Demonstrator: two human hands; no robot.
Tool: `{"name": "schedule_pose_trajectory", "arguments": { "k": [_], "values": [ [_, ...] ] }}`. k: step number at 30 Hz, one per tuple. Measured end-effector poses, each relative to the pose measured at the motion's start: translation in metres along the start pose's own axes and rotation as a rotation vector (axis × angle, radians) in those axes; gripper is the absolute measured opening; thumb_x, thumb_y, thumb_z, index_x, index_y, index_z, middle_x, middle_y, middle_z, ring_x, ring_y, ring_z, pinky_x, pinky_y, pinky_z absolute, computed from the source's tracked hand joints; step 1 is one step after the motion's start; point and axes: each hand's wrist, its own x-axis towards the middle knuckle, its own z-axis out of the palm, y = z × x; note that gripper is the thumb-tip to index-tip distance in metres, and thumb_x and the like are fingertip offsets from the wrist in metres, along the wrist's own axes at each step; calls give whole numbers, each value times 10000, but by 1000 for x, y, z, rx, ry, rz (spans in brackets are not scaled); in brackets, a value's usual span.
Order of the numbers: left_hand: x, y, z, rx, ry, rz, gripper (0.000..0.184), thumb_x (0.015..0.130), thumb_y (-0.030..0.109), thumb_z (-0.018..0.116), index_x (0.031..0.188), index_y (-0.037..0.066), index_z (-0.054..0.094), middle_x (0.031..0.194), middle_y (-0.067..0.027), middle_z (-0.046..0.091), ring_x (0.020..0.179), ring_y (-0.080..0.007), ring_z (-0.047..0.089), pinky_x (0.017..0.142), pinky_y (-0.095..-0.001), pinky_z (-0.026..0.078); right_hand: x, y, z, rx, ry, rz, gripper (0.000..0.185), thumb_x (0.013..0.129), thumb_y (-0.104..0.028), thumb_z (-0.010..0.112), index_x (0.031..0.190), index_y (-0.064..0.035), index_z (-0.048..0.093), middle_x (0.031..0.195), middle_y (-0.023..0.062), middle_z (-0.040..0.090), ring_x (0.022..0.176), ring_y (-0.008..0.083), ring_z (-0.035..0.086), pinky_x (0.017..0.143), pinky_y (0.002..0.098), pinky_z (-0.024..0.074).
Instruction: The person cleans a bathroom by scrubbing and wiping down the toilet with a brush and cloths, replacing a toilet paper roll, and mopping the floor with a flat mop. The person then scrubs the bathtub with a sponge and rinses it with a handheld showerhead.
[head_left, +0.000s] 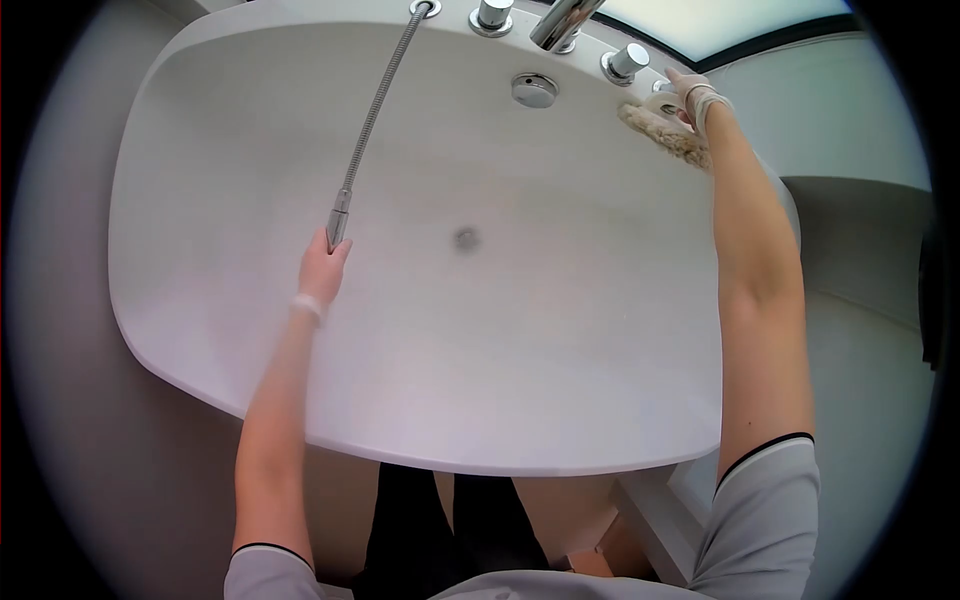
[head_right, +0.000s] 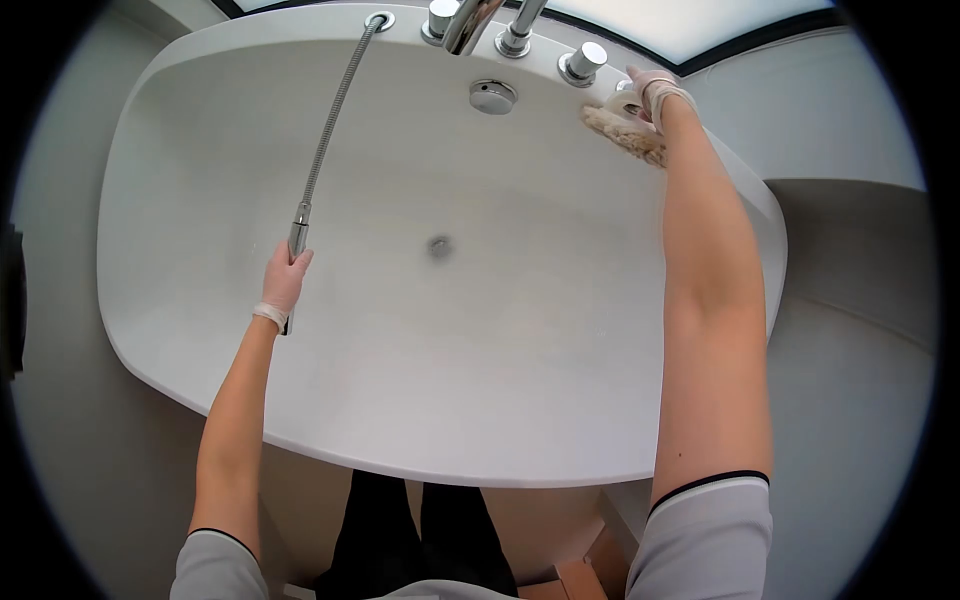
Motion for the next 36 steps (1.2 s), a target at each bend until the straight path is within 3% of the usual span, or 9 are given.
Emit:
{"name": "schedule_pose_trajectory", "arguments": {
  "k": [7, 14, 19, 22, 27, 28, 31, 34, 36],
  "values": [
    [9, -13, -2, -86, 18, 5, 262, 838, 235, 603, 962, 23, 512, 696, -94, 489, 661, -219, 477, 633, -355, 421, 48, -2, 24, -123, -118, -143, 356, 802, -320, 650, 975, -13, 595, 747, 111, 581, 525, 158, 515, 433, 300, 415],
    [18, 0, 10, -22, -101, -86, 256, 824, 227, 612, 831, 24, 456, 677, -66, 456, 649, -203, 460, 624, -336, 414, 89, 24, 22, -539, -51, -672, 360, 760, -241, 681, 986, -16, 513, 926, 191, 615, 866, 341, 590, 806, 388, 459],
    [3, 30, 5, -217, -79, -103, 285, 815, 215, 627, 754, 46, 406, 660, -38, 461, 627, -148, 467, 586, -299, 407, 72, 34, 18, -535, 63, -597, 444, 778, -338, 664, 1064, -29, 524, 1044, 203, 622, 995, 368, 589, 867, 407, 452],
    [-12, 56, -18, -227, -32, -89, 273, 806, 223, 630, 760, 53, 421, 646, -18, 471, 631, -114, 486, 568, -281, 403, 30, 91, 46, -153, 295, -392, 590, 809, -471, 594, 1202, -40, 505, 1136, 221, 598, 1045, 380, 571, 898, 414, 438],
    [10, 140, -109, 302, 65, 56, 240, 780, 211, 608, 878, 14, 510, 673, -90, 536, 620, -228, 524, 590, -348, 429, -104, 179, 88, 159, -35, -321, 492, 811, -445, 615, 1026, -3, 607, 929, 203, 659, 883, 309, 630, 786, 376, 478],
    [23, 158, -125, 348, 140, 183, 242, 772, 170, 601, 933, -4, 547, 653, -52, 496, 575, -148, 503, 561, -298, 427, -124, 199, 99, 182, -111, -268, 448, 804, -423, 626, 933, 6, 605, 865, 183, 660, 820, 284, 630, 747, 377, 477],
    [63, 251, -161, 764, 97, 314, 248, 776, 159, 596, 954, -11, 566, 737, -146, 591, 698, -269, 590, 661, -351, 474, -178, 262, 138, 34, -246, -210, 394, 746, -387, 643, 851, -13, 579, 809, 179, 642, 761, 333, 609, 703, 399, 475],
    [118, 352, -140, 1298, -58, 301, 207, 758, 97, 573, 928, -19, 598, 867, -210, 638, 817, -356, 619, 739, -389, 498, -214, 288, 153, -39, -358, -182, 394, 718, -394, 654, 834, -30, 560, 772, 188, 629, 755, 358, 603, 693, 412, 478],
    [131, 392, -108, 1587, -115, 333, 147, 732, 37, 546, 836, -21, 631, 821, -179, 645, 764, -318, 642, 688, -374, 522, -235, 305, 156, -2, -379, -182, 398, 714, -399, 661, 827, -34, 552, 760, 189, 627, 752, 357, 605, 689, 415, 480]
  ]
}}
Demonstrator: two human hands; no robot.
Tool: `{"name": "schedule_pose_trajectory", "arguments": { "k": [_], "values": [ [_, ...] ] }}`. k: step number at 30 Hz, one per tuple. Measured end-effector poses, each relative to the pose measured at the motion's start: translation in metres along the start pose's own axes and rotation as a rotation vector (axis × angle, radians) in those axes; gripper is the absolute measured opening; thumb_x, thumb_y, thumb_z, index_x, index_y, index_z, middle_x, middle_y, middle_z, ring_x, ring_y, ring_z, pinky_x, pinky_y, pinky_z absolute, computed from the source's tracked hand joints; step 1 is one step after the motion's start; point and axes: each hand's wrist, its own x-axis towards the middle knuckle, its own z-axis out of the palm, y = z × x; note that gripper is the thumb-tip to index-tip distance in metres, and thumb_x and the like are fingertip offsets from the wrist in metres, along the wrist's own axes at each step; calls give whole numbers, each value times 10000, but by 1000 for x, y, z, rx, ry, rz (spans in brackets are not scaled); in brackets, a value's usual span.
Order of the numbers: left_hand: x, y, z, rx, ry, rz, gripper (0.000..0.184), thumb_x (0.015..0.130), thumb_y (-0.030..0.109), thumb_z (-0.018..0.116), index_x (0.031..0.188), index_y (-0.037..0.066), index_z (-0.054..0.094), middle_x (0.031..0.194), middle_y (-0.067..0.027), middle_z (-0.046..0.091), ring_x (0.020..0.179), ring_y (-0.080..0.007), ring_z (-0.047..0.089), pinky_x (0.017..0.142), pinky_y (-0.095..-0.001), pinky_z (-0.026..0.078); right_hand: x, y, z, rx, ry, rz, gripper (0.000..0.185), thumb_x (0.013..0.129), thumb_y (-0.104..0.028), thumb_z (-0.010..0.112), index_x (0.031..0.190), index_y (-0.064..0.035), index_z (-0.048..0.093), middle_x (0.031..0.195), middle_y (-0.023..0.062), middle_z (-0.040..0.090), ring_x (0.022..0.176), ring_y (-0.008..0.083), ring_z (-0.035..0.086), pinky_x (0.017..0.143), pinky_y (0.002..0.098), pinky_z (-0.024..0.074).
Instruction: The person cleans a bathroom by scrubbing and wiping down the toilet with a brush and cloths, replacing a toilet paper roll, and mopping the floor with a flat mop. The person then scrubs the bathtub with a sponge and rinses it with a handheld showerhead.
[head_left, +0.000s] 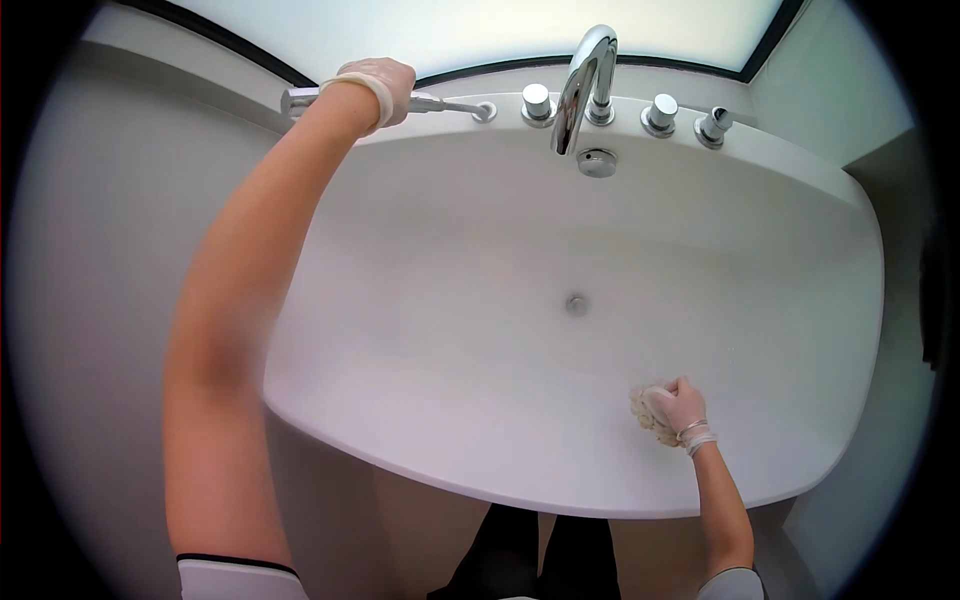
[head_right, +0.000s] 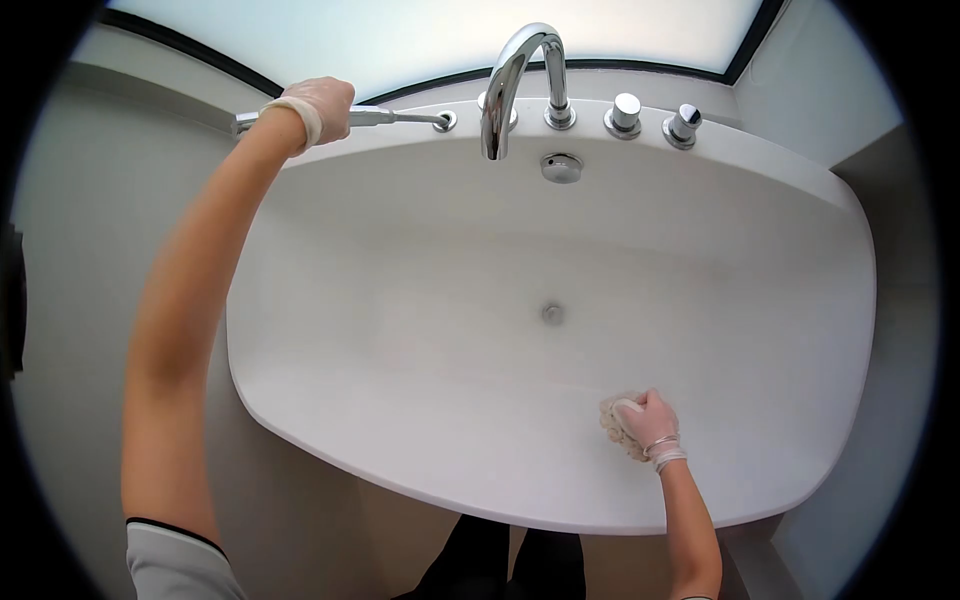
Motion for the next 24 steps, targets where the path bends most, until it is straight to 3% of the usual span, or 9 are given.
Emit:
{"name": "schedule_pose_trajectory", "arguments": {
  "k": [3, 9, 13, 17, 19, 23, 24],
  "values": [
    [47, 39, -24, 239, -30, 71, 184, 747, 118, 629, 896, 14, 656, 870, -145, 667, 806, -279, 656, 713, -346, 529, -12, 11, 12, 83, -49, 23, 380, 719, -382, 669, 813, -35, 545, 760, 192, 623, 750, 348, 606, 676, 412, 481],
    [73, 92, -39, 252, 150, 35, 311, 763, 299, 720, 925, 39, 669, 931, -114, 677, 874, -272, 651, 753, -355, 528, -35, 32, 36, 291, -30, 64, 302, 769, -332, 643, 829, -46, 564, 760, 165, 627, 735, 338, 607, 658, 398, 481],
    [102, 93, -34, -123, -13, -41, 284, 770, 257, 720, 823, -16, 661, 785, -153, 653, 725, -270, 601, 701, -367, 482, -39, 44, 26, 410, -7, 84, 290, 779, -314, 625, 857, -38, 583, 767, 172, 633, 727, 355, 604, 655, 399, 481],
    [113, 84, -29, -88, 109, 0, 266, 762, 242, 718, 851, -4, 671, 834, -162, 664, 774, -281, 624, 723, -366, 494, -26, 49, 21, 347, -1, 83, 282, 778, -283, 617, 833, -8, 584, 808, 197, 637, 745, 371, 604, 663, 409, 481],
    [84, 89, -32, -13, 152, 7, 294, 753, 252, 716, 917, 14, 665, 926, -171, 665, 863, -297, 636, 771, -369, 498, -20, 40, 6, 414, 81, 41, 266, 787, -253, 610, 803, 10, 571, 742, 182, 624, 665, 308, 604, 631, 383, 476],
    [75, 94, -25, 70, 221, 53, 303, 787, 279, 685, 985, 58, 624, 997, -138, 646, 954, -306, 616, 822, -391, 493, -9, -13, -80, 1122, -96, 43, 245, 903, -233, 544, 795, -15, 580, 609, -16, 447, 511, 66, 364, 470, 224, 317],
    [77, 95, -22, 59, 222, 45, 295, 792, 273, 681, 986, 59, 619, 1001, -135, 644, 974, -304, 608, 822, -393, 492, -6, -28, -99, 1276, -107, -15, 248, 921, -244, 530, 834, -17, 581, 620, -32, 423, 501, 57, 338, 463, 214, 292]
  ]
}}
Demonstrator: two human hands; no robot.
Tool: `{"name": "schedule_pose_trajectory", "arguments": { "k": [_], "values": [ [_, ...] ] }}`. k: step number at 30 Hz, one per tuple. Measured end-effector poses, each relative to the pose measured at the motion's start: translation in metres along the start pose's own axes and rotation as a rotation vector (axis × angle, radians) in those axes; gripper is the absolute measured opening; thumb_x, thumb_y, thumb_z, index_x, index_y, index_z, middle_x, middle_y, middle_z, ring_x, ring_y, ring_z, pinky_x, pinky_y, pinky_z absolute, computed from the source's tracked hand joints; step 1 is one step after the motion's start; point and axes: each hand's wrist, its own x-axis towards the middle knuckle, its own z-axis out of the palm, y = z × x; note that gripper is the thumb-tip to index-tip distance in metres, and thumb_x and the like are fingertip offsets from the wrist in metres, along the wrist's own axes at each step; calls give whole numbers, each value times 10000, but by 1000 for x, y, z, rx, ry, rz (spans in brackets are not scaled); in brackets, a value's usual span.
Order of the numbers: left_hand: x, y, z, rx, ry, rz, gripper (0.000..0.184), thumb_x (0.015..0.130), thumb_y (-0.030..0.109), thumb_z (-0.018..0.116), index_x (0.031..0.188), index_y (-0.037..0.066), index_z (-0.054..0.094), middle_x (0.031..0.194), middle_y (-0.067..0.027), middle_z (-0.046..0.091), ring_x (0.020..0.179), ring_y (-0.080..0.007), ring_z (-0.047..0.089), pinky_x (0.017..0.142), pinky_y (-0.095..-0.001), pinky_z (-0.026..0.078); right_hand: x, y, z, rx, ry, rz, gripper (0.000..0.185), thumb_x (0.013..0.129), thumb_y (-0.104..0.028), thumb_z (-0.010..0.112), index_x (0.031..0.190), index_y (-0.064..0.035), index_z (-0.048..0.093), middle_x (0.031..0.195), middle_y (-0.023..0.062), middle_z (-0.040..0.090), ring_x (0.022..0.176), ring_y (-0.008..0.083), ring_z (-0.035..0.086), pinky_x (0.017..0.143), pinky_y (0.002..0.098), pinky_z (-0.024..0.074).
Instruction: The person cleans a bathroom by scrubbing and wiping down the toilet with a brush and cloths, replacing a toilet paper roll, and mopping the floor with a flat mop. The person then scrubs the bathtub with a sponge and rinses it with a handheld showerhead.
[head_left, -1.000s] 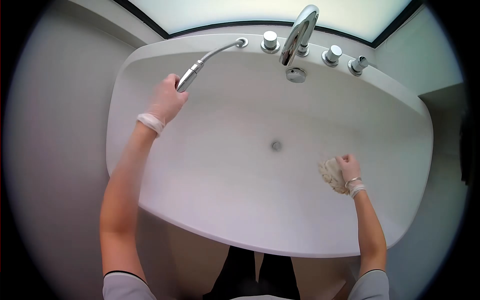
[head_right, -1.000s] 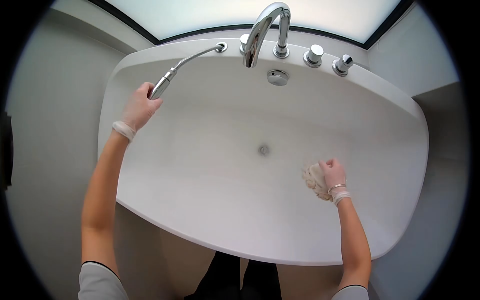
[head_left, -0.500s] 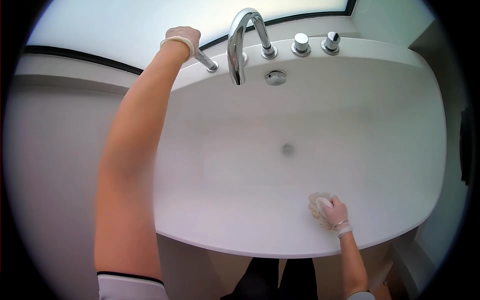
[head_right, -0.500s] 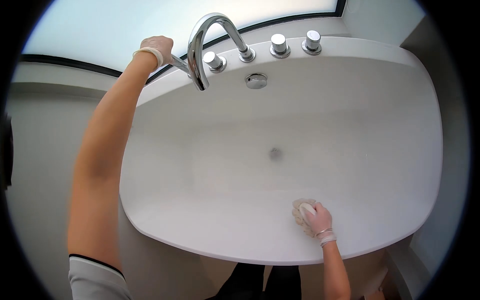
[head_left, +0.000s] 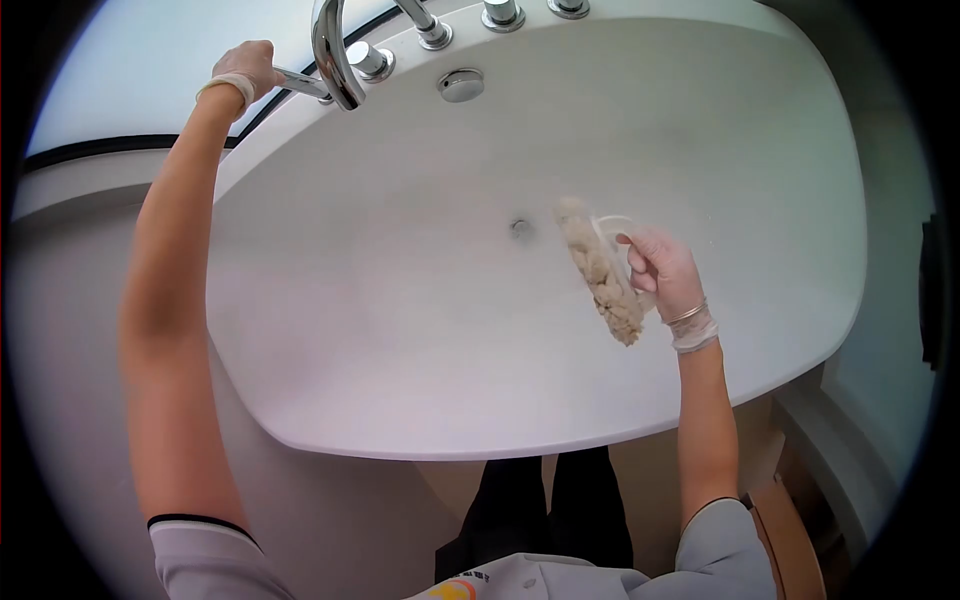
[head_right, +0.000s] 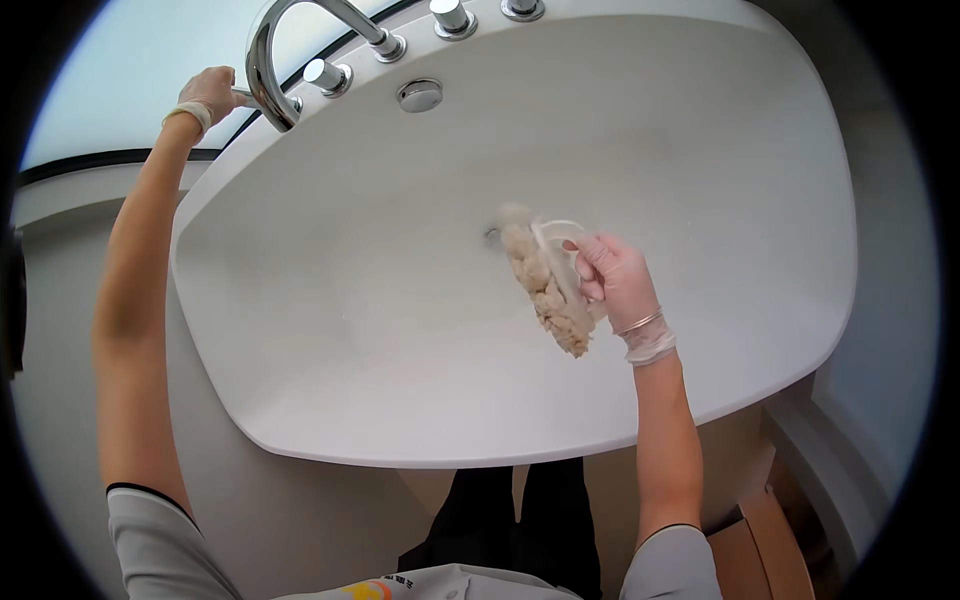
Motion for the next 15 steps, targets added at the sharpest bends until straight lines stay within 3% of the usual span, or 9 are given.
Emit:
{"name": "schedule_pose_trajectory", "arguments": {
  "k": [1, 3, 5, 6, 8, 10, 13, 14, 15],
  "values": [
    [7, -4, 12, -17, 106, 31, 292, 788, 258, 678, 984, 53, 608, 991, -138, 644, 975, -303, 605, 824, -398, 488, 9, -15, 4, 150, -47, -51, 254, 939, -255, 517, 873, -19, 582, 630, -48, 399, 491, 49, 313, 457, 203, 266],
    [24, -8, 14, -101, 54, 8, 276, 779, 240, 677, 960, 47, 594, 953, -135, 644, 941, -300, 609, 811, -396, 481, 43, -24, 3, 526, -260, -131, 260, 941, -259, 518, 938, -5, 575, 636, -44, 385, 486, 54, 305, 460, 205, 276],
    [62, -16, 25, -268, 86, 35, 263, 681, 169, 707, 863, 20, 589, 800, -133, 625, 751, -240, 597, 705, -363, 470, 97, -5, 18, 591, -87, -114, 271, 942, -264, 512, 985, -7, 587, 644, -45, 387, 481, 54, 292, 457, 201, 267],
    [76, -15, 23, -228, 42, 84, 224, 663, 151, 707, 811, 21, 600, 733, -122, 610, 705, -209, 576, 686, -341, 465, 120, 7, 35, 647, 36, -47, 282, 935, -275, 509, 998, -13, 590, 673, -24, 452, 509, 65, 370, 474, 216, 318],
    [120, -40, 58, -374, -13, 126, 172, 659, 144, 716, 764, 28, 643, 654, -109, 609, 664, -218, 582, 692, -308, 469, 187, 77, 33, 193, 121, 164, 320, 917, -307, 499, 1016, -23, 608, 796, 41, 579, 656, 104, 528, 556, 267, 427],
    [134, -50, 70, -423, -28, 142, 166, 662, 153, 724, 751, 29, 658, 619, -103, 608, 646, -232, 588, 696, -303, 471, 232, 170, 9, -324, 82, 312, 348, 906, -328, 492, 1021, -27, 623, 889, 86, 641, 774, 132, 609, 622, 302, 486],
    [141, -77, 64, -330, -201, -12, 349, 766, 255, 662, 1004, 7, 607, 964, -170, 579, 940, -267, 541, 872, -332, 422, 266, 233, 26, -707, 234, 63, 288, 869, -317, 548, 807, -37, 579, 655, 34, 522, 562, 108, 492, 496, 295, 397],
    [137, -81, 63, -299, -271, -66, 412, 800, 289, 641, 1089, -1, 590, 1079, -192, 570, 1038, -279, 526, 931, -341, 405, 258, 218, 46, -835, 275, -17, 299, 856, -313, 566, 736, -40, 564, 577, 17, 482, 491, 100, 454, 454, 293, 367],
    [136, -74, 60, -270, -343, -97, 476, 835, 323, 621, 1173, -8, 574, 1194, -214, 560, 1137, -291, 510, 990, -351, 389, 256, 196, 60, -488, 140, 113, 284, 865, -288, 561, 723, -45, 530, 543, -9, 405, 455, 89, 370, 432, 279, 313]
  ]
}}
